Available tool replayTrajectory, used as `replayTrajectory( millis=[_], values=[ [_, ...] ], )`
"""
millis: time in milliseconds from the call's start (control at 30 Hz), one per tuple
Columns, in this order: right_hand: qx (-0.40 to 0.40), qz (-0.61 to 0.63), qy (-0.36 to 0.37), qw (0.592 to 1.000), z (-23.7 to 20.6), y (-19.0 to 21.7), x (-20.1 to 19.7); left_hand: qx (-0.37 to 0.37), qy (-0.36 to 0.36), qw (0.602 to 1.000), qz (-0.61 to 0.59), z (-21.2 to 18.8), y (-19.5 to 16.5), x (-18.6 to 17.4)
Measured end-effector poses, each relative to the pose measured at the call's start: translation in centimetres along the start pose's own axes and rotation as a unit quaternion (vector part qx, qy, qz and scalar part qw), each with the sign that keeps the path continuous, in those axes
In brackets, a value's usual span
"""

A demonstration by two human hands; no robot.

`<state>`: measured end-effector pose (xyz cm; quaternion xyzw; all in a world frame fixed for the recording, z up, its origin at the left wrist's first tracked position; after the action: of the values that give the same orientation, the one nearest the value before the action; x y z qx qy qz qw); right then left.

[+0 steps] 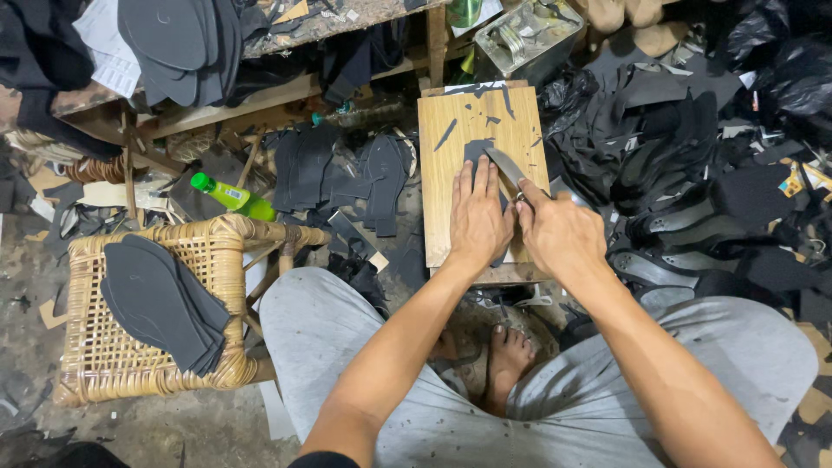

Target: The person sits on the floor and uses a knife to cut a black rubber sheet on a small wooden board. They repeatedly trim the edges of the rubber piece, flipping it over to shape it into a specific form.

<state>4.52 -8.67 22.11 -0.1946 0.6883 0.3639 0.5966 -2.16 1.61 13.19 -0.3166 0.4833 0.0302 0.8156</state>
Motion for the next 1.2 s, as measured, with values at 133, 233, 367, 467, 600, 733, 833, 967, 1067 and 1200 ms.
replayTrajectory(
  millis=[133, 233, 367, 467, 600, 733, 833, 967, 1067, 1200],
  values=[
    [-0.010, -0.015, -0.021, 1.000, 0.6, 0.2, 0.6, 0.021, -0.023, 1.000, -0.003, 0.1, 0.2, 0.4],
    [-0.017, -0.034, -0.042, 0.998, 1.4, 0.6, 1.4, 0.028, -0.018, 0.999, -0.003, 0.5, 0.9, 0.9],
    [-0.003, -0.044, -0.048, 0.998, 2.2, 1.3, 2.4, 0.031, -0.011, 0.999, -0.001, 1.3, 1.6, 1.4],
    [-0.003, -0.036, -0.043, 0.998, 3.1, 1.6, 2.7, 0.026, -0.014, 1.000, -0.006, 1.7, 2.1, 1.6],
    [0.012, -0.049, -0.032, 0.998, 3.9, 1.5, 2.6, 0.033, -0.016, 0.999, 0.005, 2.1, 2.3, 2.2],
    [0.028, -0.042, -0.021, 0.998, 4.0, 1.4, 3.3, 0.027, -0.003, 0.999, 0.029, 2.3, 2.5, 3.1],
    [0.014, -0.033, -0.037, 0.999, 3.8, 0.8, 3.6, 0.020, 0.007, 0.999, 0.039, 2.3, 2.2, 4.2],
    [0.006, -0.006, -0.052, 0.999, 3.4, 0.0, 3.6, 0.036, -0.011, 0.999, 0.016, 1.9, 1.5, 4.3],
    [-0.027, -0.004, -0.082, 0.996, 1.9, 0.2, 3.2, 0.033, -0.007, 0.999, 0.041, 0.8, 0.5, 3.5],
    [-0.044, -0.011, -0.067, 0.997, -0.9, 0.3, 2.3, 0.047, -0.027, 0.993, 0.104, -1.1, -1.6, 1.6]
  ],
)
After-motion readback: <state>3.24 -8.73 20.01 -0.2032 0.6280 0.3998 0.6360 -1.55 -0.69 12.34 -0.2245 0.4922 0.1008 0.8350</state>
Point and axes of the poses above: each hand's wrist, its own z-axis towards the middle knuckle, its own x-axis out of the palm, y = z × x, the point moved 3 cm from there along z, towards the middle knuckle, and after that the axes turned 6 degrees about x, right-handed, at the moved point
